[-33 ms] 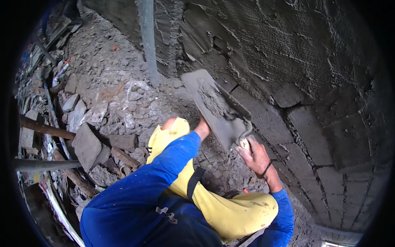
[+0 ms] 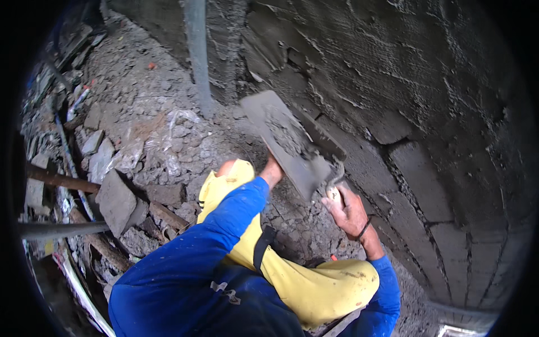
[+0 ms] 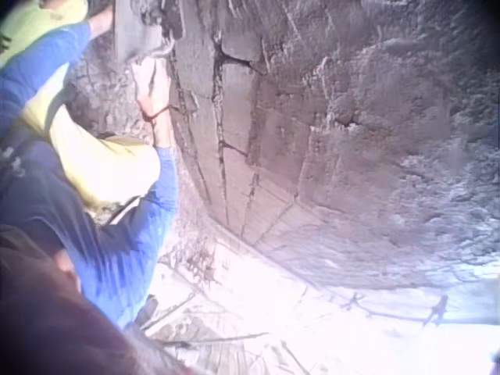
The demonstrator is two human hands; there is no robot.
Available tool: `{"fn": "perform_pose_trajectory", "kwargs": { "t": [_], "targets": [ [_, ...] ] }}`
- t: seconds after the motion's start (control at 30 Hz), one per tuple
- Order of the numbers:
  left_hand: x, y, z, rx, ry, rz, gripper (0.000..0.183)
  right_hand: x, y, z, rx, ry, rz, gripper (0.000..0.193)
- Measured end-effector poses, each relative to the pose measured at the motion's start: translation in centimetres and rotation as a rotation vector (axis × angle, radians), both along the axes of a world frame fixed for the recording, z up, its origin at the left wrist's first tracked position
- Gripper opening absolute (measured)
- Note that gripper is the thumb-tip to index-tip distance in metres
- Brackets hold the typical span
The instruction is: The person scoops wet cement from a bucket using a trowel and applies it to a brick wall, smoothing the surface with a flat tool. The person repeatedly transfers cement and spreads it across the wall area.
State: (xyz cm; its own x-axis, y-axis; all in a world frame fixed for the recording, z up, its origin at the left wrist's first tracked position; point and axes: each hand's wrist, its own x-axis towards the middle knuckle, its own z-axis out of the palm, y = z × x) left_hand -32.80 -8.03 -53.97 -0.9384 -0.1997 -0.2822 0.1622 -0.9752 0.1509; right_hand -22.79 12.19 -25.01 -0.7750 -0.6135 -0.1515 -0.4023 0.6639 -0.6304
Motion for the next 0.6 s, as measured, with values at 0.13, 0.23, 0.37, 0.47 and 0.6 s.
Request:
{"fn": "perform_pose_trajectory", "kwargs": {
  "t": [0.13,0.23,0.37,0.47,0.6],
  "targets": [
    [0.7,0.6,5.1,0.03,-0.035,-0.122,0.063,0.2,-0.5,2.7,-0.233,0.078,-0.163,0.021],
    [0.6,-1.5,1.8,-0.238,0.028,-0.071,0.077,0.3,-3.4,4.1,-0.328,-0.005,-0.235,0.018],
    [2.2,-2.3,3.2,-0.32,0.114,-0.158,0.071,0.5,-2.3,5.2,-0.126,0.179,-0.126,0.021],
    [4.6,-3.8,6.2,-0.19,0.065,-0.19,0.068,-1.2,-0.3,4.0,0.016,0.348,-0.01,0.026],
    [4.7,-6.7,5.0,-0.26,0.084,-0.111,0.066,-3.6,0.0,2.4,0.388,0.404,0.146,0.041]
  ]
}}
